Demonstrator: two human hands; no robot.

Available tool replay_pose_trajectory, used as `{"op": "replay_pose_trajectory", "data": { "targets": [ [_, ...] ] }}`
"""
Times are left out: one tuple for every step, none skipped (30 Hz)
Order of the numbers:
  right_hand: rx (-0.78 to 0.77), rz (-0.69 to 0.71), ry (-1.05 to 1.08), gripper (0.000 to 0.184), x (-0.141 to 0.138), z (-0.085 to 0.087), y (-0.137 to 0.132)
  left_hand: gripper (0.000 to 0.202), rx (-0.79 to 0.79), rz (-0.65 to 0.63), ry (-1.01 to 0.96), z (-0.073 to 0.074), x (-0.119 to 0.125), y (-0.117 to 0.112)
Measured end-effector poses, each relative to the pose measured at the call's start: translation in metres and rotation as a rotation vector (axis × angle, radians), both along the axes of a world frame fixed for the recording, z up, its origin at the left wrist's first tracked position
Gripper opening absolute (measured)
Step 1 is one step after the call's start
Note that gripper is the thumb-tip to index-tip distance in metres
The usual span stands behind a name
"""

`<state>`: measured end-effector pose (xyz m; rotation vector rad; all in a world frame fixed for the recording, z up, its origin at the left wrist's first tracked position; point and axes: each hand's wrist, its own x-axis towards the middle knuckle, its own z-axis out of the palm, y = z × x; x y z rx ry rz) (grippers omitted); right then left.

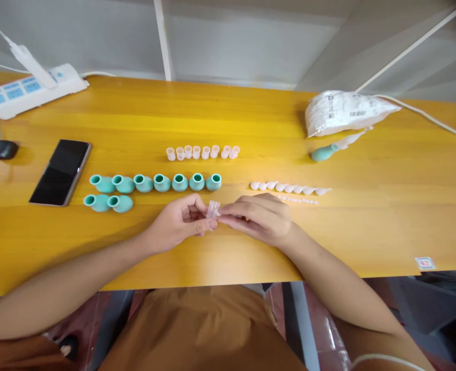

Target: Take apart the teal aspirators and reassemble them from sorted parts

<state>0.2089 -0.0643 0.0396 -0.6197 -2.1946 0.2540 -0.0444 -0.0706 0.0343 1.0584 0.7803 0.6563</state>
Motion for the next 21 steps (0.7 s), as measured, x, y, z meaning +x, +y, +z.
{"op": "replay_pose_trajectory", "data": {
  "targets": [
    [0.006,0.002,0.002,0.018,0.0,0.0,0.0,0.043,-0.004,-0.002,0.002,0.0,0.0,0.0],
    [0.015,0.004,0.001,0.019,0.0,0.0,0.0,0.043,-0.007,-0.004,0.003,0.0,0.0,0.0],
    [0.03,0.004,-0.008,0.021,0.001,0.0,0.001,0.043,-0.009,-0.008,0.003,0.0,0.0,0.0],
    [0.048,0.003,-0.024,0.023,0.001,0.0,0.001,0.043,-0.01,-0.013,0.003,0.001,0.0,0.0],
    [0.068,0.0,-0.046,0.025,0.002,0.0,0.001,0.043,-0.013,-0.02,0.003,0.001,0.0,0.0],
    [0.087,-0.003,-0.07,0.028,0.004,0.0,0.0,0.043,-0.017,-0.028,0.002,0.002,-0.001,0.001],
    [0.105,-0.003,-0.096,0.032,0.005,0.001,0.0,0.043,-0.023,-0.034,0.0,0.002,-0.001,0.001],
    [0.119,0.003,-0.121,0.036,0.007,0.002,0.0,0.044,-0.03,-0.04,-0.002,0.003,-0.001,0.001],
    [0.131,0.012,-0.148,0.04,0.008,0.004,-0.001,0.044,-0.038,-0.044,-0.005,0.003,-0.001,0.001],
    [0.144,0.02,-0.178,0.044,0.009,0.005,-0.001,0.044,-0.045,-0.049,-0.009,0.004,-0.001,0.001],
    [0.158,0.025,-0.209,0.047,0.01,0.007,-0.002,0.044,-0.049,-0.054,-0.013,0.004,-0.001,0.001],
    [0.171,0.025,-0.241,0.049,0.01,0.01,-0.003,0.043,-0.053,-0.06,-0.019,0.005,-0.001,0.001],
    [0.186,0.023,-0.271,0.051,0.01,0.012,-0.004,0.042,-0.057,-0.068,-0.021,0.005,-0.001,0.001],
    [0.202,0.021,-0.297,0.051,0.01,0.014,-0.005,0.042,-0.061,-0.076,-0.022,0.005,-0.001,0.001],
    [0.219,0.02,-0.318,0.051,0.01,0.017,-0.006,0.041,-0.066,-0.085,-0.023,0.006,-0.001,0.001],
    [0.236,0.023,-0.332,0.05,0.009,0.019,-0.007,0.04,-0.071,-0.094,-0.023,0.006,-0.001,0.001],
    [0.254,0.029,-0.341,0.049,0.008,0.02,-0.007,0.04,-0.075,-0.101,-0.024,0.007,-0.001,0.001],
    [0.271,0.034,-0.346,0.049,0.008,0.022,-0.008,0.039,-0.078,-0.11,-0.023,0.008,-0.002,0.002],
    [0.285,0.039,-0.347,0.048,0.007,0.022,-0.008,0.039,-0.079,-0.116,-0.02,0.009,-0.002,0.002],
    [0.286,0.04,-0.345,0.047,0.007,0.022,-0.008,0.039,-0.082,-0.121,-0.014,0.009,-0.002,0.003],
    [0.274,0.044,-0.334,0.047,0.006,0.022,-0.007,0.039,-0.084,-0.128,-0.007,0.01,-0.003,0.003]
  ]
}}
